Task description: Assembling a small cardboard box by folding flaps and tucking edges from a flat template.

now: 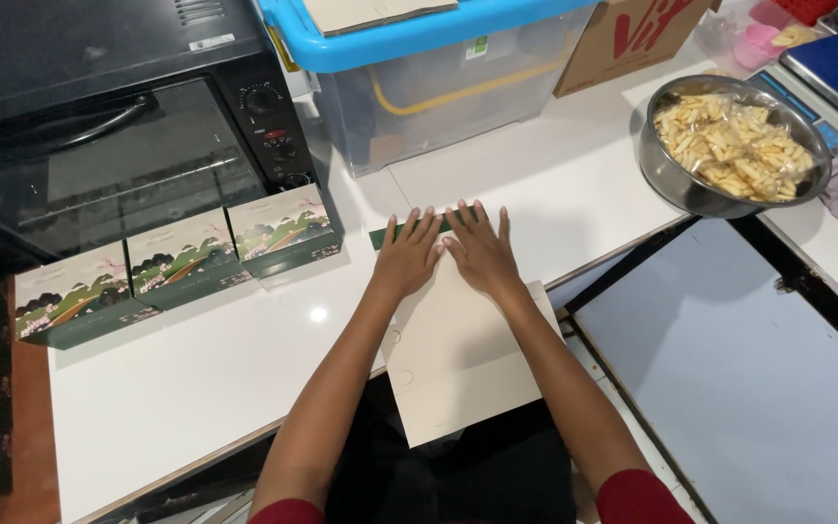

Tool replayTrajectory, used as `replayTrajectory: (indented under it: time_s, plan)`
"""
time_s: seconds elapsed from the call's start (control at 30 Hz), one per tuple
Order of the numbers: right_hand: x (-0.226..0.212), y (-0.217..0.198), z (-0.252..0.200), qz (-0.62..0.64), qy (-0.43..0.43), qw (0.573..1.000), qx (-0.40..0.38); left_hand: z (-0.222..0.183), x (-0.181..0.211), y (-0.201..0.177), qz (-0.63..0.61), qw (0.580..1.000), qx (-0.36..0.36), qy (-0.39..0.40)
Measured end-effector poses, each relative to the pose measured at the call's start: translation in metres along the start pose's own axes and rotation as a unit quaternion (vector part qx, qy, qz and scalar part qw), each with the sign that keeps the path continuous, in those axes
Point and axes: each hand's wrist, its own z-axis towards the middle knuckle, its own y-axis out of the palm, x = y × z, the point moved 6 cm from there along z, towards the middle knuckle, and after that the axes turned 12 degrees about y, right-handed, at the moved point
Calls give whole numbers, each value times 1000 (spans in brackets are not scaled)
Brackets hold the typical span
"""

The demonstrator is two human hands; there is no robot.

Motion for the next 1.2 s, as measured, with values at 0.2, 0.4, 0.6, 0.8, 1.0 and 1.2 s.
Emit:
replayTrajectory:
  time_s: [0.2, 0.4, 0.6, 0.8, 1.0, 1.2]
  plan:
    - [2, 7, 1, 15, 1, 1000, 8, 6, -19, 3, -46, 994, 83, 46]
    - [9, 6, 2, 8, 58, 997, 51, -3, -44, 8, -7, 972, 232, -39]
    - [7, 5, -1, 32, 29, 997, 66, -18, -48, -10, -18, 965, 258, -45]
    - [-14, -18, -10, 82, -44, 994, 55, -19, -47, -26, -132, 955, 263, -37]
    - [7, -27, 27, 102, -121, 977, 141, -27, -33, -49, -139, 911, 385, 49]
    - [23, -47, 25, 110, -201, 925, 302, -42, -27, -66, -181, 840, 497, 118]
